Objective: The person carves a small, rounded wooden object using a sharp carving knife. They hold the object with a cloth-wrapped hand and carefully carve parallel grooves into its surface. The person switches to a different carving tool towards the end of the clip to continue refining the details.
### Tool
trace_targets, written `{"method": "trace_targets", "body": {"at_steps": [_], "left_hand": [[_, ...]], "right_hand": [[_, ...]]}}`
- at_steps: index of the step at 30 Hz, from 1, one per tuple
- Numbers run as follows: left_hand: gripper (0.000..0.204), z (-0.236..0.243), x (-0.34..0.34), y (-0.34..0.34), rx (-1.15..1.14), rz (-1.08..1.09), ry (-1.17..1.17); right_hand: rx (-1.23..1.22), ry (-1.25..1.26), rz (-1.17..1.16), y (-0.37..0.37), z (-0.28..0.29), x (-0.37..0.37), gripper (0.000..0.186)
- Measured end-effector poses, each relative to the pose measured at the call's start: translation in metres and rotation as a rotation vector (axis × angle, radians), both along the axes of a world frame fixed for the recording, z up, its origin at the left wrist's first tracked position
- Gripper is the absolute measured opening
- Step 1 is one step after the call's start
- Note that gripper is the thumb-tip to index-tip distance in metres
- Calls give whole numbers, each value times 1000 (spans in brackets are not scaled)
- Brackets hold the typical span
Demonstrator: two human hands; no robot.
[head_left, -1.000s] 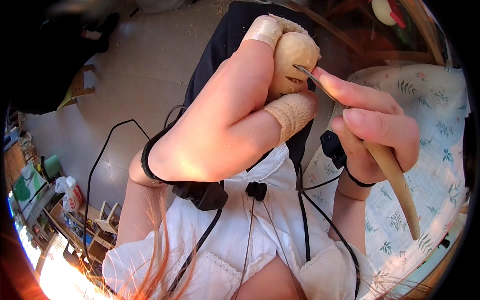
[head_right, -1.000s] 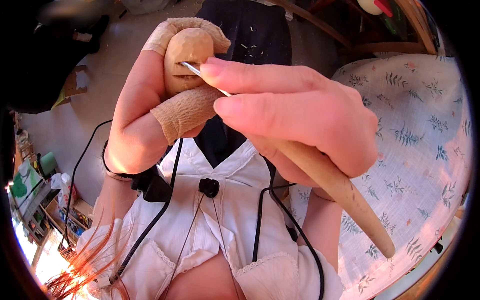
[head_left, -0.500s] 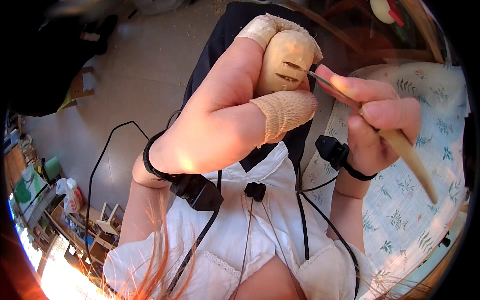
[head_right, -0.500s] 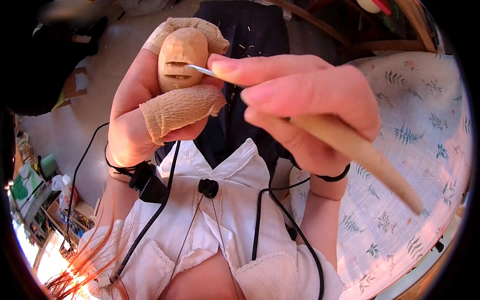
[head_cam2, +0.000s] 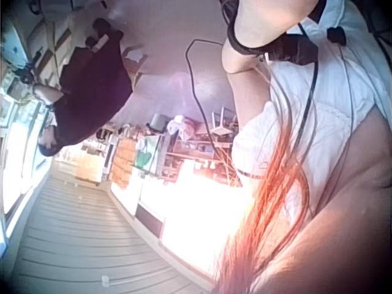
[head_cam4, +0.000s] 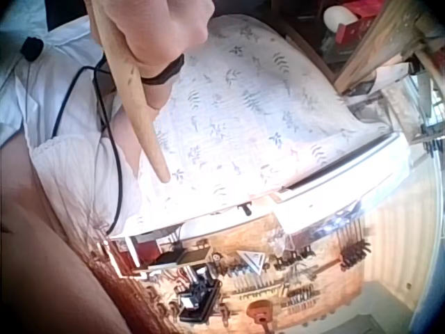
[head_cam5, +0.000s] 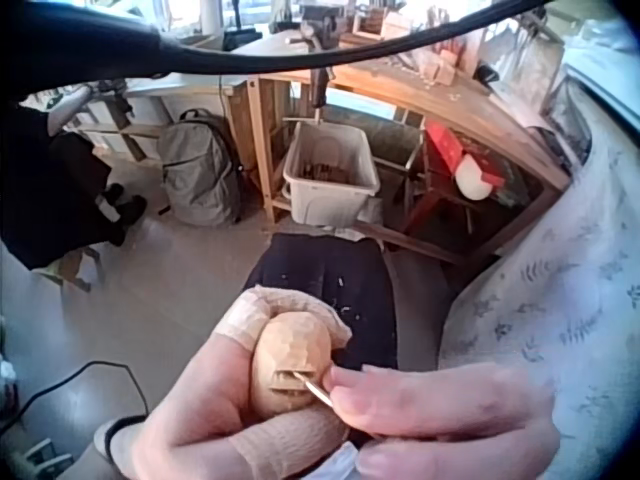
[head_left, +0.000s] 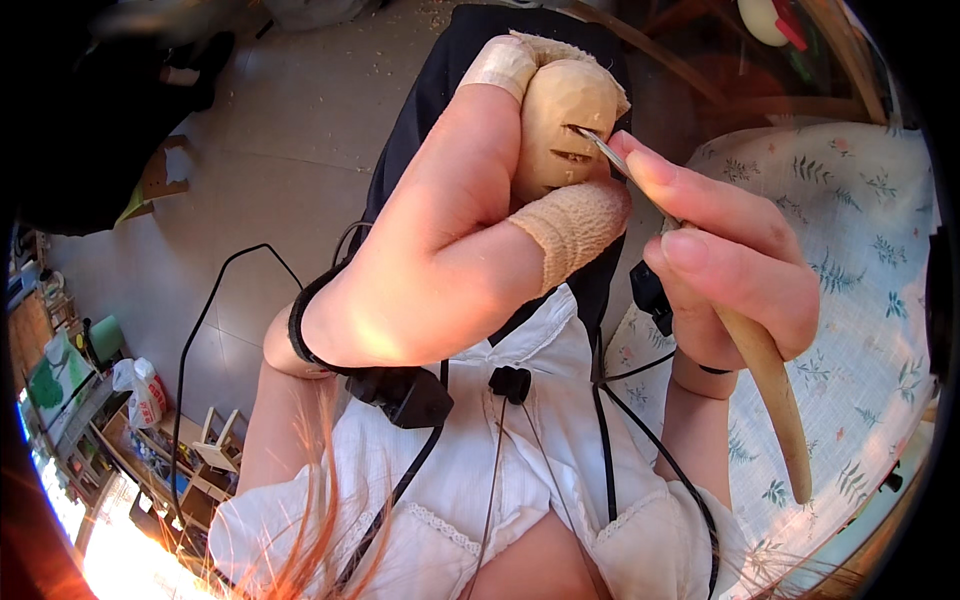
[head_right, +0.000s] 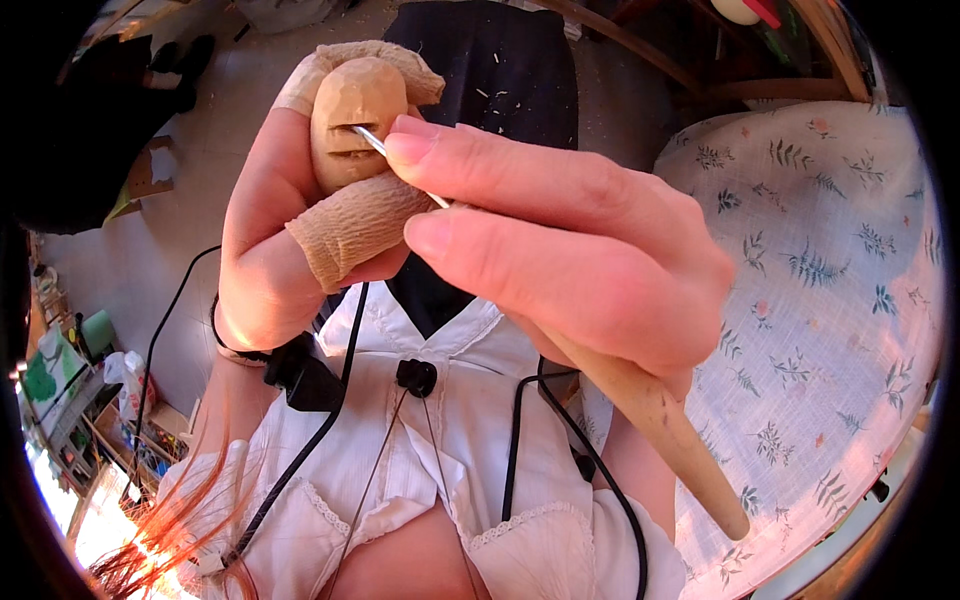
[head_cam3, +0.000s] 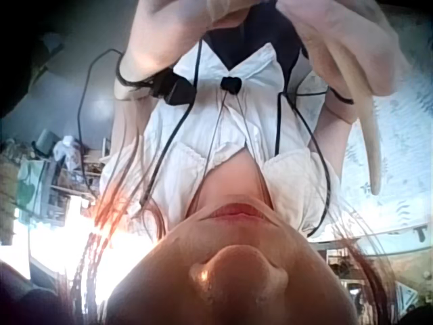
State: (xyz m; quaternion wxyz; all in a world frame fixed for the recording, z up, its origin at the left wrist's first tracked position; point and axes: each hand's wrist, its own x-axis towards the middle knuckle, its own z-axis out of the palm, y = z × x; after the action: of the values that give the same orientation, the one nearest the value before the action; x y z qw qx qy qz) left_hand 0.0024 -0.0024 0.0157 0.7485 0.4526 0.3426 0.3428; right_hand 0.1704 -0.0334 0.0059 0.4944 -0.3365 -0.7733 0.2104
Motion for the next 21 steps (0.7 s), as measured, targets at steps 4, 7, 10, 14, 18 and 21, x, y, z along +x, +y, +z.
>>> {"method": "trace_targets", "body": {"at_steps": [4, 7, 10, 14, 18, 21], "left_hand": [[51, 2, -2, 0, -8, -23, 7], [50, 2, -4, 1, 27, -38, 14], [49, -5, -6, 2, 91, -55, 17], [48, 4, -1, 3, -70, -42, -24], [48, 1, -2, 2, -177, 8, -137], [49, 1, 2, 5, -156, -23, -158]], "right_hand": [[1, 21, 26, 1, -4, 3, 11], [-18, 68, 42, 5, -5, 0, 11], [-121, 91, 57, 4, 1, 2, 11], [-221, 279, 207, 8, -2, 8, 14], [-227, 319, 383, 16, -8, 13, 15], [-188, 244, 226, 9, 2, 15, 13]]}}
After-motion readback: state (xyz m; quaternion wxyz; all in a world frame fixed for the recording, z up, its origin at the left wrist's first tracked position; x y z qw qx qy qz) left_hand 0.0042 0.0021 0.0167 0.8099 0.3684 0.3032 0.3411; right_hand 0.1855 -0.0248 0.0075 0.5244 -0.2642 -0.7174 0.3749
